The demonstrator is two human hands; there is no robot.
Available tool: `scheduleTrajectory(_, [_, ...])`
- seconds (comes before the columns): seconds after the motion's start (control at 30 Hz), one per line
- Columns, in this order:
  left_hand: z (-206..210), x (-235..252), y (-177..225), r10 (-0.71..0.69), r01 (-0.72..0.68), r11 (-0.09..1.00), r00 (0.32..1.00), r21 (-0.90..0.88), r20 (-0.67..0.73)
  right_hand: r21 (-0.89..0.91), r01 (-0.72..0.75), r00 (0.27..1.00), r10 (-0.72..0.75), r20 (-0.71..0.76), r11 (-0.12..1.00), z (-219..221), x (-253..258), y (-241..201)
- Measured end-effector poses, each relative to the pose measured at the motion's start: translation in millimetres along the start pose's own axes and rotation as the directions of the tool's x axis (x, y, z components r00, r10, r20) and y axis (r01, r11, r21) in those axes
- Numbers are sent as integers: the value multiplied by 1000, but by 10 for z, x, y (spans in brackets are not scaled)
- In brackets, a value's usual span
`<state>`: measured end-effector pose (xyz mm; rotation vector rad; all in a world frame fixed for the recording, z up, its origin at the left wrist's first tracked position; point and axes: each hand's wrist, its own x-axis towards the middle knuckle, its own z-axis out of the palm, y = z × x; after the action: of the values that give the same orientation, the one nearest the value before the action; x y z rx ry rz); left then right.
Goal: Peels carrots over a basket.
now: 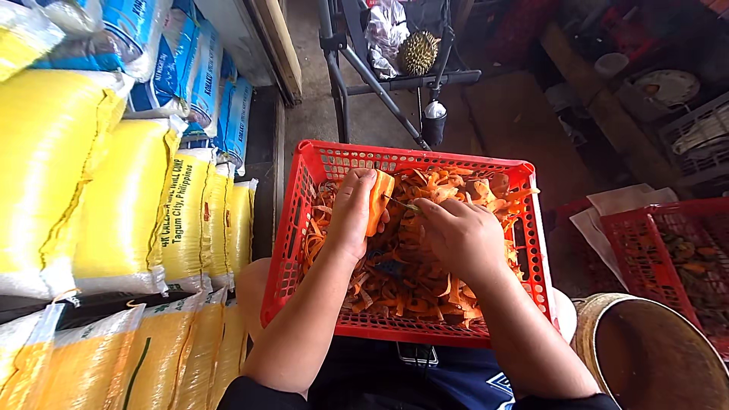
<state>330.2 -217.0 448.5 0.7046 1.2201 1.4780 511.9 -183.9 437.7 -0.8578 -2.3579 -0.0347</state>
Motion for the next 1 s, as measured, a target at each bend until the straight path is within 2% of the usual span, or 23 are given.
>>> scheduleTrajectory(0.17, [4,-1,17,-29,27,999,998,-47,-58,52,24,999,-21,-47,998,0,-21,20])
scheduleTrajectory(0.37, [3,-8,15,-14,12,999,999,-40,-49,118,-81,994,89,-58,990,6,-24,-17])
scheduleTrajectory(0.73, [41,-24,25,-50,44,997,994,-59,-101,77,-122,989,128,-79,990,-40,-28,-140])
scheduleTrajectory(1.0, [44,-8,-23,101,-93,994,980,52,-170,114,-130,989,137,-55,985,-50,-33,-196])
